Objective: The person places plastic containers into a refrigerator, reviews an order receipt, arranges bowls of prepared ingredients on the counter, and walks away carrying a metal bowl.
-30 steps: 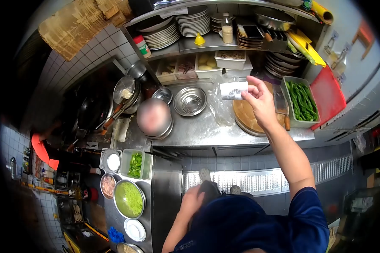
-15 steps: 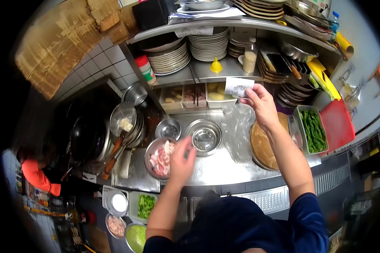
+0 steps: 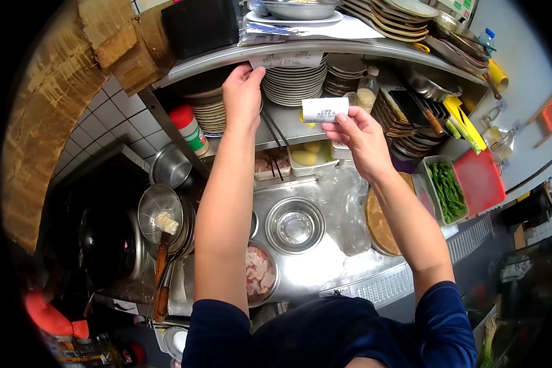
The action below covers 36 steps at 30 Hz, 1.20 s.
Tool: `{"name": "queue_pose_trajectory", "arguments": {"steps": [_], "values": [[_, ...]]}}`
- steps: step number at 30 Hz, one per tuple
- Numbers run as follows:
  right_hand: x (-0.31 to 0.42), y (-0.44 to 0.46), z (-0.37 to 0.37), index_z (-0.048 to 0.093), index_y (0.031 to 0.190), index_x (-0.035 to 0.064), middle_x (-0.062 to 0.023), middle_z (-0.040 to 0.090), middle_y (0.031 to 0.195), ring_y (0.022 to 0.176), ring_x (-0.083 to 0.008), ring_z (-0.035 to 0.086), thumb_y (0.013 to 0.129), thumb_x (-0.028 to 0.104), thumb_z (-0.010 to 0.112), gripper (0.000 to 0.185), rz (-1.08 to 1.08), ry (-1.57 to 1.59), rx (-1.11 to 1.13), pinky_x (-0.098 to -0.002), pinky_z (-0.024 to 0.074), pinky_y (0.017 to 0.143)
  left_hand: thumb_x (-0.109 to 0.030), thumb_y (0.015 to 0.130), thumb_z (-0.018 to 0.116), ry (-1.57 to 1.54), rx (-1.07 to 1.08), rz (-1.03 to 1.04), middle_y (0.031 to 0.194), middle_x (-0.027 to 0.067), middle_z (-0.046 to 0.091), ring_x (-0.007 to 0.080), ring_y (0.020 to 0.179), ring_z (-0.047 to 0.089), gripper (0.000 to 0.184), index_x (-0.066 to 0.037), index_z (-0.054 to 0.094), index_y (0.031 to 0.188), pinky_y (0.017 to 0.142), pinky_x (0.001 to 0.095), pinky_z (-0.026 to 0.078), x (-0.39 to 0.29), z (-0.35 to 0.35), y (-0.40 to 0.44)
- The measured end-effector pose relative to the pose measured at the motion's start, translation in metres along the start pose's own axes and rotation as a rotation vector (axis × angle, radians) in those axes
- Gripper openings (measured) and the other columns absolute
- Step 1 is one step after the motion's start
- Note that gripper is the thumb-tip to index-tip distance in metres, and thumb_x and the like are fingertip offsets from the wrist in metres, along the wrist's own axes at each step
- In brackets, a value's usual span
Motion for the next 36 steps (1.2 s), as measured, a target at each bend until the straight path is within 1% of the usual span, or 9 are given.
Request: {"name": "queue_pose_trajectory", "arguments": {"steps": [1,11,18,22,23,26,31,34,36], "values": [[0.0,0.005,0.004,0.057,0.117,-0.0032,-0.0126,0.068,0.11,0.098,-0.018,0.069,0.102,0.016,0.058,0.025,0.003,-0.002,-0.009,-0.0286,0.0568,0.088,-0.009,0.093,0.066,-0.085,0.005,0.004,0.091,0.0055,0.068,0.0106,0.081,0.06,0.018,0.005,0.066,0.104,0.076,0.0242,0.048,0.005,0.001,0.004],[-0.025,0.058,0.082,0.059,0.118,-0.0019,-0.0127,0.067,0.111,0.099,-0.019,0.069,0.101,0.014,0.059,0.023,0.05,0.124,0.093,-0.029,0.0577,0.089,-0.009,0.098,0.059,-0.283,-0.202,0.053,0.093,0.0095,0.067,0.0178,0.079,0.066,0.01,0.0,0.061,0.097,0.065,0.028,0.056,-0.019,-0.116,0.004],[-0.045,0.096,0.175,0.059,0.115,-0.0037,-0.0129,0.068,0.106,0.094,-0.018,0.07,0.101,0.012,0.059,0.022,0.083,0.245,0.2,-0.0256,0.0596,0.085,-0.013,0.099,0.059,-0.178,-0.164,0.026,0.099,0.0142,0.068,0.0231,0.086,0.068,0.016,0.002,0.059,0.105,0.075,0.0332,0.057,-0.043,-0.153,0.01],[-0.055,0.116,0.19,0.061,0.111,-0.0064,-0.0139,0.069,0.102,0.088,-0.0177,0.071,0.1,0.009,0.059,0.02,0.056,0.304,0.134,-0.0247,0.0615,0.077,-0.014,0.098,0.061,-0.176,-0.2,-0.038,0.115,0.0185,0.061,0.0276,0.102,0.065,0.039,0.008,0.047,0.127,0.089,0.0381,0.057,-0.04,-0.151,-0.009],[-0.058,0.12,0.188,0.061,0.111,-0.0067,-0.014,0.069,0.102,0.087,-0.0179,0.071,0.099,0.009,0.059,0.02,0.057,0.308,0.108,-0.0249,0.0617,0.077,-0.014,0.097,0.062,-0.15,-0.227,-0.062,0.121,0.0203,0.056,0.0299,0.109,0.063,0.057,0.01,0.033,0.141,0.094,0.0398,0.056,-0.041,-0.151,-0.021],[-0.056,0.126,0.186,0.059,0.11,-0.0056,-0.0134,0.068,0.103,0.092,-0.0198,0.071,0.099,0.009,0.06,0.018,0.047,0.295,0.081,-0.0248,0.0619,0.078,-0.013,0.097,0.063,-0.057,-0.171,-0.031,0.12,0.0209,0.057,0.0295,0.108,0.063,0.064,0.01,0.028,0.145,0.094,0.0396,0.056,-0.045,-0.147,-0.049],[-0.039,0.134,0.193,0.059,0.107,-0.0089,-0.0146,0.069,0.099,0.086,-0.0223,0.072,0.097,0.009,0.062,0.021,-0.02,0.31,0.067,-0.0274,0.0619,0.078,-0.009,0.097,0.061,0.024,-0.131,-0.011,0.129,0.023,0.056,0.0271,0.109,0.064,0.056,0.007,0.035,0.144,0.092,0.0373,0.056,-0.05,-0.142,-0.099],[-0.04,0.13,0.189,0.059,0.107,-0.009,-0.0163,0.069,0.1,0.083,-0.0234,0.072,0.094,0.011,0.067,0.025,-0.074,0.28,0.088,-0.0287,0.0605,0.074,-0.007,0.097,0.061,0.093,-0.15,0.07,0.125,0.0229,0.06,0.0275,0.106,0.066,0.05,0.007,0.04,0.14,0.092,0.0368,0.057,-0.065,-0.15,-0.132],[-0.031,0.096,0.184,0.033,0.145,-0.011,-0.0133,0.063,0.108,0.071,-0.0197,0.065,0.098,0.019,0.062,0.064,-0.016,0.099,0.137,-0.0294,0.0525,0.062,-0.007,0.097,0.06,0.146,-0.208,0.156,0.122,0.0243,0.061,0.0295,0.108,0.066,0.048,0.009,0.041,0.139,0.092,0.038,0.056,-0.085,-0.163,-0.158]]}}
Point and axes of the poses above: each hand's wrist, its own y-axis towards the middle knuckle, its own z-axis out of the palm, x = y × z, the point moved 10 cm from there along y, towards the middle knuckle
